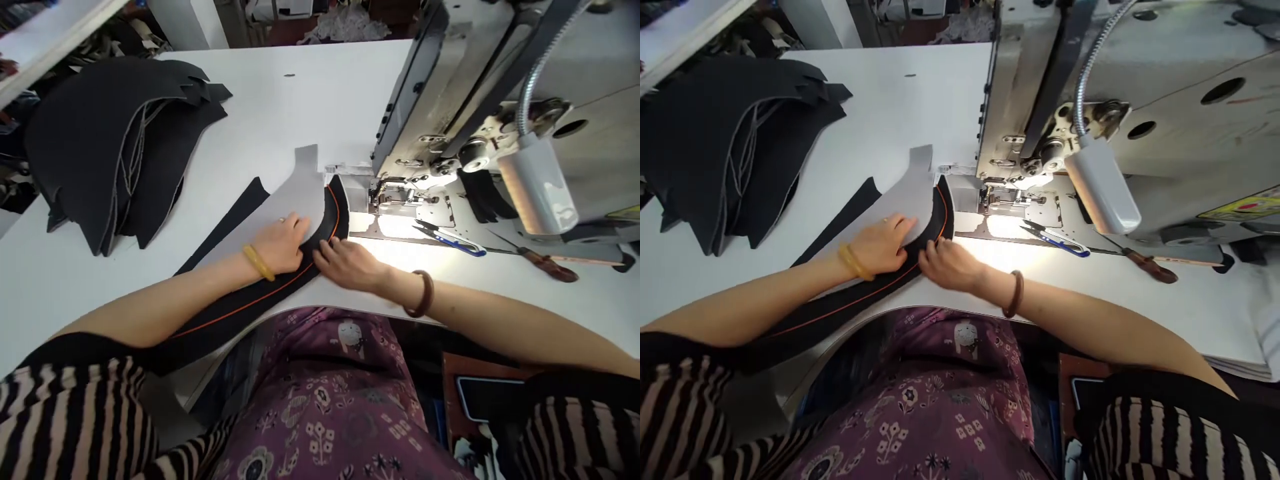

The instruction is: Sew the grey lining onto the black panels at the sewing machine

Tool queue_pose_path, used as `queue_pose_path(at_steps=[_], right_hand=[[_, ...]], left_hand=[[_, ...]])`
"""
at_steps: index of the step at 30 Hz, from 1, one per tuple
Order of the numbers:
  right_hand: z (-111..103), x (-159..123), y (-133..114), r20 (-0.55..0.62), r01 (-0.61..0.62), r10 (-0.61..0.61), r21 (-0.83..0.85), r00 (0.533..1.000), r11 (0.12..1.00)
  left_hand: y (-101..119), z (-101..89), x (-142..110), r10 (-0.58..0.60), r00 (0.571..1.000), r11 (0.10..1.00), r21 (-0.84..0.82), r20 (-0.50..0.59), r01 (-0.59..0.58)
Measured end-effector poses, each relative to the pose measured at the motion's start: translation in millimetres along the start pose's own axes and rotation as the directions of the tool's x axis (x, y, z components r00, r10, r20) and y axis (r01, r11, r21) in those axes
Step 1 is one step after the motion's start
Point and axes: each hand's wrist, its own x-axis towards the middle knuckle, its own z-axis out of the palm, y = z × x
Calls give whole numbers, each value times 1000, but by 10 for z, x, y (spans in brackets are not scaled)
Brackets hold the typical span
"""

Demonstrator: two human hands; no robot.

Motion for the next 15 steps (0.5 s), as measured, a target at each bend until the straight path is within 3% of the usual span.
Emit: queue_pose_path(at_steps=[2, 4, 8, 12, 15], right_hand=[[7, -87, -96, -85, 13, -14, -13, 996, 1000], [34, -163, -39, -120, -34, 32, -21, 992, 999], [135, -257, 227, -21, -153, 152, -40, 988, 987], [210, -312, 175, -20, -206, 206, 28, 978, 978], [245, -345, 52, 32, -214, 211, 124, 977, 969]], left_hand=[[55, 42, 174, -5, 1000, 1000, 0, 5, 5], [36, 65, 228, 30, 998, 999, 8, 53, -31], [72, 2, 174, 55, 997, 992, -115, 53, -48], [420, -105, 191, 138, 990, 921, -373, 42, -112], [650, -159, 272, 202, 976, 886, -440, 83, -146]])
